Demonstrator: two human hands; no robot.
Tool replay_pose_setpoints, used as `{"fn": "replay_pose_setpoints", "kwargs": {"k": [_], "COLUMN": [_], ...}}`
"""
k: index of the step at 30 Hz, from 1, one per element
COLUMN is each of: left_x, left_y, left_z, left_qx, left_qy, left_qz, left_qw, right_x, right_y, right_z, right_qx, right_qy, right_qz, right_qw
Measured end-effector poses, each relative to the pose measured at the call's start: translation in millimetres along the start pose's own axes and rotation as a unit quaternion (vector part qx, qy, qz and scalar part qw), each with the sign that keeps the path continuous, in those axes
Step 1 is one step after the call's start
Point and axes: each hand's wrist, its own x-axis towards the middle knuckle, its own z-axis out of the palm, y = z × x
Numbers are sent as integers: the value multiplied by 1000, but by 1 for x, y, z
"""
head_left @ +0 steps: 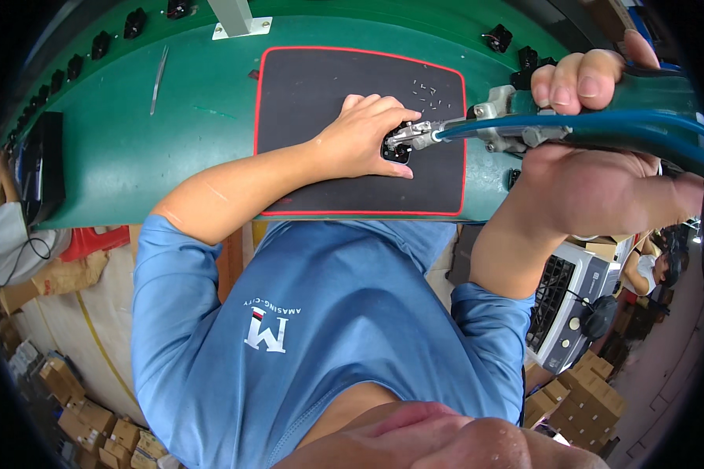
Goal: The person assembles electronic components by securing them with screws using a pneumatic screwdriver.
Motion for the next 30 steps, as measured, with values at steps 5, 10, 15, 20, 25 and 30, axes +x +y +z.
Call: {"fn": "replay_pose_setpoints", "kwargs": {"k": [5,10,15,20,25,30], "left_x": [5,0,2,1,1,2], "left_y": [1,0,1,0,0,2], "left_z": [1,1,2,2,3,1], "left_qx": [0,-5,-20,-20,-6,-12], "left_qy": [-27,10,18,22,18,14], "left_qz": [-13,0,15,17,5,10], "left_qw": [1000,1000,1000,999,1000,1000], "right_x": [-13,-31,-37,-37,-37,-37], "right_y": [30,65,69,71,72,71], "right_z": [11,12,13,12,9,10], "right_qx": [-9,-17,-20,-13,-15,-33], "right_qy": [41,114,129,124,126,128], "right_qz": [-36,-21,-27,-32,-35,-43], "right_qw": [998,993,991,992,991,990]}}
